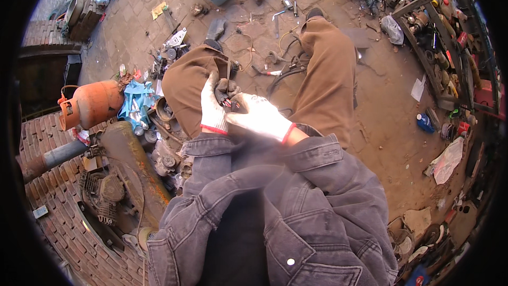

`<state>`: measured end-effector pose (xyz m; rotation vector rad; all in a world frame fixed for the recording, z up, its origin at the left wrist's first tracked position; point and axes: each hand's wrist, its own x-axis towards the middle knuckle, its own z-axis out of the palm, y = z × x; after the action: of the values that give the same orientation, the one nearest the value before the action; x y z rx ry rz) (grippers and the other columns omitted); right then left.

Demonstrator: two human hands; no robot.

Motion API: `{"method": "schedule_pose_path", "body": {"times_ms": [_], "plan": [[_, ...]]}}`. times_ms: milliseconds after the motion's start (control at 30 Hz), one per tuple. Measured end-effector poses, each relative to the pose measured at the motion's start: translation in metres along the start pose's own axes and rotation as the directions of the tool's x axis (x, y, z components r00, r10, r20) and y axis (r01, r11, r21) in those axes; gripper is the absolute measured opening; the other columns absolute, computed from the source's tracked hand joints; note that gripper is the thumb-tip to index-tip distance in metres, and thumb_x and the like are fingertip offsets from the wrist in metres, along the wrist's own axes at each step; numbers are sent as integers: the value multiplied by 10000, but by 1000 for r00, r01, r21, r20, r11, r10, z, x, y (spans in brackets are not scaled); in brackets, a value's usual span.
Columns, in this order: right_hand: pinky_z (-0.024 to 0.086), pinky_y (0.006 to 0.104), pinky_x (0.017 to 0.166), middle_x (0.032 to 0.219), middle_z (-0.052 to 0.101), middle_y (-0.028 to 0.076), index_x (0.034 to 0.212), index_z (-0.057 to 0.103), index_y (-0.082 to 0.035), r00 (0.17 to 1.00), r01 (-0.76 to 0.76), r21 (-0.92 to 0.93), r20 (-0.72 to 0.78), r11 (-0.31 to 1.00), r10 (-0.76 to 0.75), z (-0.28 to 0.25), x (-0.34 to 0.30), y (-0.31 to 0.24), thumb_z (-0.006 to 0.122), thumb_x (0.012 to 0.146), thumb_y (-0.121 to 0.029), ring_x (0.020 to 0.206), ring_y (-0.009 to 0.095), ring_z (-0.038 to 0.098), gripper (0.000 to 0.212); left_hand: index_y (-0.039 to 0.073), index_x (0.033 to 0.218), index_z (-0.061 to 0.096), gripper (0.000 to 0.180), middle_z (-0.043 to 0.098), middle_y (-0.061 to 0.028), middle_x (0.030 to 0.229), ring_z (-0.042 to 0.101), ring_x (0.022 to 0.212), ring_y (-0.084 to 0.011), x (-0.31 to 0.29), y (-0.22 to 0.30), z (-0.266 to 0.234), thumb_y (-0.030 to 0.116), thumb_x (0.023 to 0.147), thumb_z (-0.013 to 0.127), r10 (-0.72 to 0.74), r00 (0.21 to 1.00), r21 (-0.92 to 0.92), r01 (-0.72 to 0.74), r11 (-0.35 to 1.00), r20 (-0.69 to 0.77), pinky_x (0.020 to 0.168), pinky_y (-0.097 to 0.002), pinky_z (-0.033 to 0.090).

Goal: The person sits on the ground and strips the outer sheath of a black cable, then uses a flat metal tool to scrape and clean the exposed conductors. They repeatedly twist and inspect the wires while handling the cable with gloved hands.

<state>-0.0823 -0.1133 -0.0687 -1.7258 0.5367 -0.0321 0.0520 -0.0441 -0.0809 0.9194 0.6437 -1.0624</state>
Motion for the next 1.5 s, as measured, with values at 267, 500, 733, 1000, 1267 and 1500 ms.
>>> {"method": "schedule_pose_path", "body": {"times_ms": [267,500,733,1000,1267,1500], "plan": [[516,371,936,1167,692,177,1243,634,-11,995,36,-34,-91,999,-39,3,0,-11,752,850,-320,1078,297,679,514,92,747,567,442,577,-130,724,560,665,-274,-13,13,0,472,962,642,-33,993,-64,41,997,114,577,-384,487],[533,369,854,1070,710,145,1174,666,-31,992,97,34,-86,995,-94,-13,2,0,722,837,-224,981,249,701,393,49,792,554,448,547,-90,737,494,668,-240,-11,20,-2,430,1027,538,73,996,-175,-62,983,57,690,-416,460],[521,355,780,922,694,137,1114,694,-16,999,-23,82,51,996,19,-29,-4,-2,693,870,-171,848,222,676,289,-14,779,599,551,521,-109,685,474,695,-224,-17,64,-18,475,1018,515,92,914,-405,83,910,395,652,-350,431],[524,395,852,1034,695,156,1194,657,-31,984,173,-297,98,939,-150,-32,-1,2,704,844,-199,969,311,678,391,78,749,513,523,392,-24,698,397,713,-196,-25,76,-22,553,960,571,140,814,-421,137,897,564,564,-270,336],[440,389,1088,1333,620,167,1385,555,-55,982,70,-214,-158,974,-105,-40,0,22,764,789,-210,1251,309,583,651,147,702,473,439,435,22,637,395,611,-160,-59,111,-28,471,961,617,426,736,-552,-86,829,526,744,-390,359],[455,393,1087,1349,592,144,1426,469,13,997,74,576,-61,814,-47,-47,-7,-21,738,906,-305,1263,238,569,666,114,656,478,532,394,-13,561,352,527,-153,-70,95,-13,476,1045,464,486,635,-243,-434,868,600,627,-334,312]]}}
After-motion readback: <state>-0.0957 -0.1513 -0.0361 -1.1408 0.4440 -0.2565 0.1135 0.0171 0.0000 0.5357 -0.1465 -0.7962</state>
